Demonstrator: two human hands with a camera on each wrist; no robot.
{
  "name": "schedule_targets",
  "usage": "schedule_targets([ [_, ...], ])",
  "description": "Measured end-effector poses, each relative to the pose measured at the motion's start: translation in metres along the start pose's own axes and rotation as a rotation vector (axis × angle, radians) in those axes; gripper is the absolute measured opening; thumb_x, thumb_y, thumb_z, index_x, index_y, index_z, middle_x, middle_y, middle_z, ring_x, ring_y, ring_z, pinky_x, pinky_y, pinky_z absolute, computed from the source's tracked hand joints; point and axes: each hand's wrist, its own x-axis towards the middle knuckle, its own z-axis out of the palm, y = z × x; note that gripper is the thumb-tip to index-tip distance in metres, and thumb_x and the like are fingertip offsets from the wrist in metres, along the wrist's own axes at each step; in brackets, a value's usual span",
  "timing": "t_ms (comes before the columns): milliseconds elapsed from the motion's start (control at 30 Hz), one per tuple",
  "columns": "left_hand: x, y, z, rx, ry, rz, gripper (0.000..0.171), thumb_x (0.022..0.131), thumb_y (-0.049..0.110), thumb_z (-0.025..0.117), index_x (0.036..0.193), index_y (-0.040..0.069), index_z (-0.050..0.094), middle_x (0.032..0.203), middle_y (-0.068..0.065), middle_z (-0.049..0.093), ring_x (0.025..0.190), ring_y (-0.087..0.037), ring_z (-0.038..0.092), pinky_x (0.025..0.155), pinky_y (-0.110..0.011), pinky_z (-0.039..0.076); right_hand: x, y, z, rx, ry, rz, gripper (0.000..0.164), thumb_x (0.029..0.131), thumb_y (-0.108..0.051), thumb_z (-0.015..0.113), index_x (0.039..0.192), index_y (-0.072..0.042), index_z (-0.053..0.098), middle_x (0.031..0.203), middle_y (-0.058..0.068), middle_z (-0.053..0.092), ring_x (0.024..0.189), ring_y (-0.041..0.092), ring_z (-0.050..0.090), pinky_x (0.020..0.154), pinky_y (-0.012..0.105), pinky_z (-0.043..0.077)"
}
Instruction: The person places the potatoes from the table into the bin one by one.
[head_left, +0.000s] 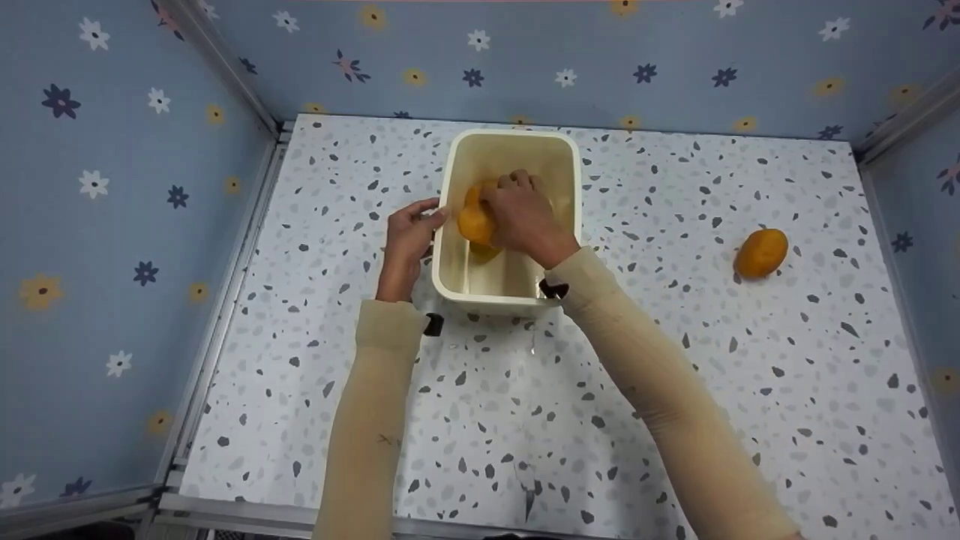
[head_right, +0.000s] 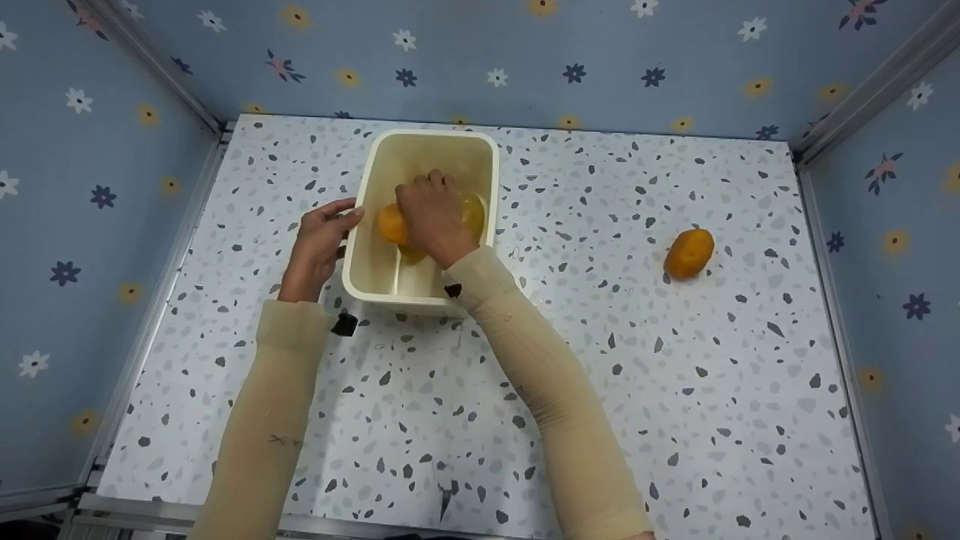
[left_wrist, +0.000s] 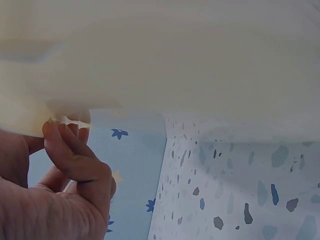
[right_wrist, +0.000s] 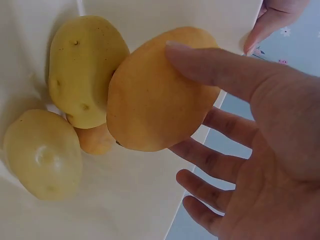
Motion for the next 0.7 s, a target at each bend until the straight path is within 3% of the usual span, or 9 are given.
schedule_targets([
  [133,-0.0001,0.0003,-0.0002,0.001,0.002,-0.003,0.038,0.102,0.019,0.072,0.138,0.005,0.069,0.101,-0.007,0.068,0.102,-0.029,0.074,0.074,-0.03,0.064,-0.0012,0.0001,-0.0001,-0.004,-0.031,-0.004,0.062,0.086,-0.038,0.087,0.135,-0.008,0.065,0.132,0.019,0.062,0.133,0.04,0.046,0.12,0.054,0.03],
  [267,0.0002,0.0006,-0.0004,0.005,0.005,-0.011,0.037,0.103,0.018,0.071,0.137,0.006,0.07,0.102,-0.007,0.069,0.091,-0.019,0.074,0.071,-0.027,0.063,-0.0038,0.0008,-0.0032,-0.014,-0.056,-0.01,0.061,0.087,-0.04,0.086,0.133,-0.006,0.067,0.132,0.021,0.062,0.132,0.041,0.046,0.12,0.056,0.031],
  [467,-0.0004,0.0007,0.0,-0.009,-0.003,-0.008,0.036,0.103,0.017,0.071,0.137,0.005,0.07,0.121,-0.021,0.071,0.102,-0.03,0.075,0.07,-0.027,0.063,-0.009,0.0027,-0.0059,-0.038,-0.088,0.001,0.046,0.088,-0.03,0.082,0.125,-0.005,0.07,0.126,0.022,0.063,0.125,0.043,0.049,0.115,0.056,0.033],
  [700,-0.0005,0.0,-0.0004,-0.02,-0.007,-0.006,0.039,0.102,0.017,0.072,0.138,0.004,0.068,0.107,-0.011,0.07,0.105,-0.034,0.075,0.071,-0.027,0.063,-0.0098,0.0061,-0.0006,-0.117,-0.155,0.031,0.031,0.095,-0.014,0.065,0.124,-0.004,0.067,0.127,0.022,0.064,0.126,0.044,0.049,0.118,0.056,0.029],
])
